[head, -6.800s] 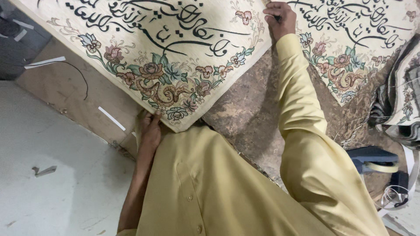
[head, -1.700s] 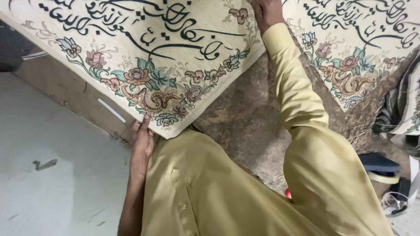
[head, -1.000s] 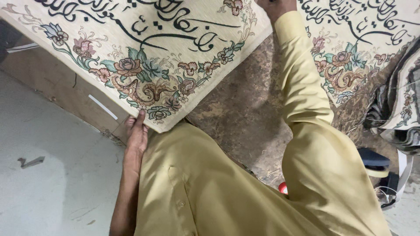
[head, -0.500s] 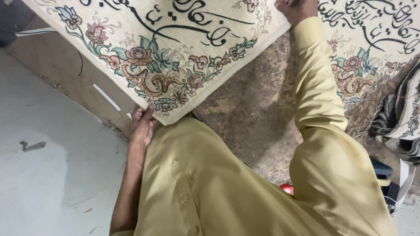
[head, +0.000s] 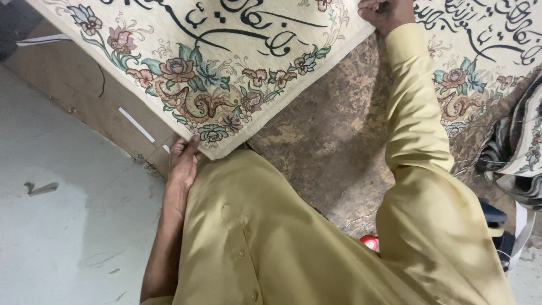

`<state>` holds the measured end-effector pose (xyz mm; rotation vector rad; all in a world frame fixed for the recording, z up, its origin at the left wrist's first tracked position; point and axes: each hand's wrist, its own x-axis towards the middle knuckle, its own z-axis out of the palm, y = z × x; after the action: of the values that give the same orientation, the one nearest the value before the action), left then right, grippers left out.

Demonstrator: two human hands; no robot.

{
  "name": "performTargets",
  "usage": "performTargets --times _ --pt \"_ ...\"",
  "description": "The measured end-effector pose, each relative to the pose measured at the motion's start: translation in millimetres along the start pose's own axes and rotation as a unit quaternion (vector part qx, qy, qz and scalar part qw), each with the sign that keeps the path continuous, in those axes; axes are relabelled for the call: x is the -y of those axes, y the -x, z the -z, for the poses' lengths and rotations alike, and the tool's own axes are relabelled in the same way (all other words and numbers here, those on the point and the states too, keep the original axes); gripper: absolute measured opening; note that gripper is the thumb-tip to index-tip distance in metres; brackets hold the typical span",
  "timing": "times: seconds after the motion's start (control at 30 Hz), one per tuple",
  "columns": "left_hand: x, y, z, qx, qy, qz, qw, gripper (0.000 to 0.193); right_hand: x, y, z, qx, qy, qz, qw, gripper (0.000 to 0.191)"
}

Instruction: The person positions a large printed fabric panel on a work surface, smooths it flat, then uses a utility knife to trim the edges. The person repeatedly aligns and cuts along the panel's borders, removing excess material.

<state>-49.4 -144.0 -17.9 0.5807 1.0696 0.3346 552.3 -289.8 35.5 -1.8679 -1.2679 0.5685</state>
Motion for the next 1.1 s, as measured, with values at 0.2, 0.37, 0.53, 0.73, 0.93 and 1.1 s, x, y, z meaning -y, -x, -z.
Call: performTargets --times 0.2,0.37,0.53,0.73,0.93,1.1 --pt "2.9 8.7 1.1 0.037 -0.006 0.021 0.999 0.026 -10.4 3.4 2.4 0.003 -0.003 -0.031 0.999 0.017" --pt "7.8 8.3 0.0 0.029 -0.031 0.009 0.999 0.023 -14.5 6.0 -0.7 0.015 0.018 0.046 0.999 0.018" --pt "9.6 5.4 -0.1 0.065 0.009 -0.017 0.998 0.02 -11.9 8.4 3.6 0.027 0.043 0.022 0.998 0.024" --pt "7.6 4.6 0.2 0.033 -0.023 0.017 0.999 0.021 -12.6 8.1 1.5 0.029 0.031 0.019 0.999 0.024" --pt "7.3 3.4 1.4 0.067 -0.07 -0.058 0.994 0.023 -13.1 7.6 0.6 0.038 0.006 0.02 0.999 0.019" --pt "3.2 4.8 -0.2 0.054 -0.035 -0.027 0.998 0.024 -10.1 5.7 1.5 0.024 0.072 0.063 0.995 0.022"
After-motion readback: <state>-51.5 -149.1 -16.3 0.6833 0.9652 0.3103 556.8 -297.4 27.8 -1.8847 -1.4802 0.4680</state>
